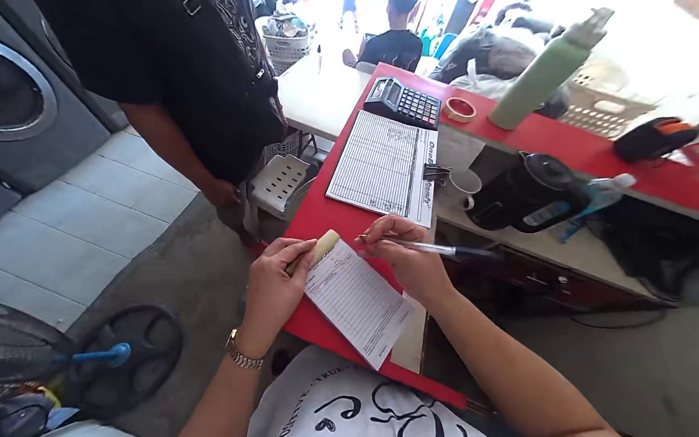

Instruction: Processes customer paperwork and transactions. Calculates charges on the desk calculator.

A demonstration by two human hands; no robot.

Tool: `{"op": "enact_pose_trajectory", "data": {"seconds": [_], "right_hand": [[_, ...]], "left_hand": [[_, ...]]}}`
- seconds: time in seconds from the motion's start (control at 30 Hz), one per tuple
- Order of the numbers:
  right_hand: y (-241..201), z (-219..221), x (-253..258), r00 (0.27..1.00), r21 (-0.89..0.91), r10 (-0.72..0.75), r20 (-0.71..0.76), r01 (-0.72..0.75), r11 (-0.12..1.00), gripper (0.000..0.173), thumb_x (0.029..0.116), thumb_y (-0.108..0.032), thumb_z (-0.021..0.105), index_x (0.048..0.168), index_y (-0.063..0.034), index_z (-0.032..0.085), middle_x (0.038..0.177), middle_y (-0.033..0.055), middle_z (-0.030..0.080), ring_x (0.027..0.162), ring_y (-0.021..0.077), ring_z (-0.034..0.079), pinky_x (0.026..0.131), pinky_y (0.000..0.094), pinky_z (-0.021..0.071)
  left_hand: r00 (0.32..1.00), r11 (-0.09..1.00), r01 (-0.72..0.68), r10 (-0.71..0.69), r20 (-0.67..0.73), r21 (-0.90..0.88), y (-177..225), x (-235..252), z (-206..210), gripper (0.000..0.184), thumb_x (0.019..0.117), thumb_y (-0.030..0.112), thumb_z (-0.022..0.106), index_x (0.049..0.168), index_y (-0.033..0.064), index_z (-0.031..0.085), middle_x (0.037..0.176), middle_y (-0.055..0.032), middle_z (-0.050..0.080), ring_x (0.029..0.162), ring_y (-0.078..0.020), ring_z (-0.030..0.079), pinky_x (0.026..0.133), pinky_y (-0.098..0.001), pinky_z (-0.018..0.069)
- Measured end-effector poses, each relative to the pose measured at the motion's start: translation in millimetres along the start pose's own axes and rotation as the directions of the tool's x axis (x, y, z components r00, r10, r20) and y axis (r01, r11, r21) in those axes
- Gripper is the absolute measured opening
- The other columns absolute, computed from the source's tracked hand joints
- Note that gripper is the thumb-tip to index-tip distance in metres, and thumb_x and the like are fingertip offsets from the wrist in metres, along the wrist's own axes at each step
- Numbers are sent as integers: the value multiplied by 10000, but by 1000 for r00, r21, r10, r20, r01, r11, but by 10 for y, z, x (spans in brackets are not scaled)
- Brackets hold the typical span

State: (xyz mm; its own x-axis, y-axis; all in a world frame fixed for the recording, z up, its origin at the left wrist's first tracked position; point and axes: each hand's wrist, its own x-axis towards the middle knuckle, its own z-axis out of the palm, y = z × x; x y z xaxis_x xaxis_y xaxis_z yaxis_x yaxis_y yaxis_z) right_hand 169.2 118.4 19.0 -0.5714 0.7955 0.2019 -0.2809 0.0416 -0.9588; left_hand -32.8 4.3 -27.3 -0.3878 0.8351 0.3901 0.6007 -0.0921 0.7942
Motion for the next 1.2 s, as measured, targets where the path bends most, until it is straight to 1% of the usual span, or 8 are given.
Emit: {"op": "enact_pose_trajectory", "data": {"seconds": [0.1,0.17,0.23,0.3,0.5,0.97,1.07,1.2], "right_hand": [[-70,228,51,996,-68,36,81,-31,997,117,886,97,615,925,-4,660,851,101,734,763,207,750,755,383,662],[-24,347,106,986,-110,105,127,-91,990,96,895,75,598,857,-8,625,777,88,722,674,183,735,674,347,656],[97,395,177,983,-209,102,152,-69,975,137,890,54,611,772,-13,597,757,60,653,582,129,668,559,280,618],[211,383,226,982,-314,46,181,13,949,163,881,20,626,725,-20,598,759,35,593,563,73,596,508,208,546],[339,371,228,961,-301,-121,248,195,933,160,881,26,618,725,-10,614,735,14,569,596,29,549,531,161,488],[307,373,247,984,-287,21,177,31,958,179,903,16,620,730,-28,613,732,12,583,556,44,562,501,177,505],[310,376,246,985,-296,10,173,42,954,184,904,16,615,726,-30,607,730,10,578,562,42,563,506,175,507],[363,406,224,970,-354,-103,219,178,918,150,884,13,624,735,-5,629,732,13,563,611,22,542,543,155,476]], "left_hand": [[1000,1000,13,-13,-3,-10,12,12,-3,174,957,202,710,1100,146,791,1099,-13,728,919,-48,701,811,-223,599],[1000,999,21,-22,-6,-24,20,16,-6,165,949,198,722,1086,136,790,1084,-18,727,908,-43,700,799,-203,597],[1000,999,20,-20,-12,-28,26,16,-3,162,949,196,720,1079,133,792,1073,-19,726,905,-37,697,795,-190,591],[1000,999,16,-17,-14,-30,37,15,-8,158,951,200,714,1071,136,794,1073,-14,728,908,-32,699,801,-184,590],[1000,999,18,-19,-7,-49,9,18,-11,162,951,199,710,1074,135,792,1085,-11,726,915,-32,700,795,-186,593],[1000,999,23,-23,-1,-49,24,21,-24,171,965,229,698,1073,136,793,1072,3,727,916,-19,696,797,-164,589],[1000,999,20,-21,-5,-51,17,19,-20,172,963,231,700,1070,135,795,1077,-1,725,913,-20,695,790,-162,588],[1000,999,24,-24,-2,-46,10,15,-19,173,963,239,702,1070,139,795,1076,-2,725,905,-20,694,779,-157,585]]}}
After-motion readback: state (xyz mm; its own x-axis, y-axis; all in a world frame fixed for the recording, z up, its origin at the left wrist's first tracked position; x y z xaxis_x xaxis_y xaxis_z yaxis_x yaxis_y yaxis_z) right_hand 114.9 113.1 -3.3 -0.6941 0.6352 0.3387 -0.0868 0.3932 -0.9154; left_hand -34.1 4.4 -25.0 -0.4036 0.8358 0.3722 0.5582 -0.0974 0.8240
